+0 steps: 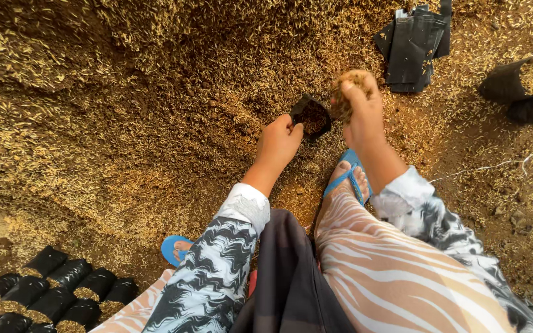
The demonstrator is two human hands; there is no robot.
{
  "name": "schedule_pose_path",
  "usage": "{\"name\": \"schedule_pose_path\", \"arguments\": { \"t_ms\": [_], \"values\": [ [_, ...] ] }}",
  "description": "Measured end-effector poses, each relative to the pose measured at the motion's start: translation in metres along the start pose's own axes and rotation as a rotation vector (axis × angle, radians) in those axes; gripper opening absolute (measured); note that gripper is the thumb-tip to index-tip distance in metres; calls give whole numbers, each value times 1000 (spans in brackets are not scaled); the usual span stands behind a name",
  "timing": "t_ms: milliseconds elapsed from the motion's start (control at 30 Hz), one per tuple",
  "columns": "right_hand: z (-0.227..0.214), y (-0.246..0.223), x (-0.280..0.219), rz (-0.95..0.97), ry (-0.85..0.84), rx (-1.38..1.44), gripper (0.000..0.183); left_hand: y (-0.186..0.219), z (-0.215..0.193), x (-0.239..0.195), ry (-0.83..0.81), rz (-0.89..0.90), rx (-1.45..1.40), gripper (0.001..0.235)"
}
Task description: The person repeatedly scoops dry organic material from a large pile and fills black plastic nursery pots. They hold each pot, pack the material inside, and place the filled pots aside. The process continues throughout the clip.
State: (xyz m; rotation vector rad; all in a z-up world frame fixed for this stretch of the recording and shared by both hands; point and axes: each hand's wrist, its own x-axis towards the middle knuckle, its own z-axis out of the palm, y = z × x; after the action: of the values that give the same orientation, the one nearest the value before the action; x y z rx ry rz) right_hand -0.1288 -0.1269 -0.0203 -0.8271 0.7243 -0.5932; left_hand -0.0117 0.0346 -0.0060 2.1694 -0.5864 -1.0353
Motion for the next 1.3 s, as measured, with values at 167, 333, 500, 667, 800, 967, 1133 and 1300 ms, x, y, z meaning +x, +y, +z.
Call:
{"name": "schedule_pose_path", "arguments": {
  "t_ms": [167, 333, 500, 667, 800, 967, 1133, 1300],
  "values": [
    [32, 6, -29, -100, -86, -155, 12, 2, 8, 6, 9, -11, -116, 26],
    [33, -4, -36, -173, -204, -461, 18, 2, 7, 9, 5, -49, -168, 29],
    [22, -27, -51, -466, -377, -1275, 26, 2, 4, 11, 2, -49, -209, 29],
    [23, -13, -60, -525, -548, -1824, 59, 1, 5, 14, 7, -53, -210, 28],
    [27, 7, -46, -469, -606, -1994, 66, -2, 5, 15, 18, -69, -154, 28],
    [30, 11, -31, -407, -616, -1960, 58, 2, -2, 20, -1, -111, -149, 27],
    [-22, -1, -22, -390, -434, -1364, 37, -6, -5, 16, -11, -26, -161, 29],
    [-50, 12, -4, -667, -14, -1265, 51, 1, -10, 19, -46, -109, -143, 24]
  ]
}}
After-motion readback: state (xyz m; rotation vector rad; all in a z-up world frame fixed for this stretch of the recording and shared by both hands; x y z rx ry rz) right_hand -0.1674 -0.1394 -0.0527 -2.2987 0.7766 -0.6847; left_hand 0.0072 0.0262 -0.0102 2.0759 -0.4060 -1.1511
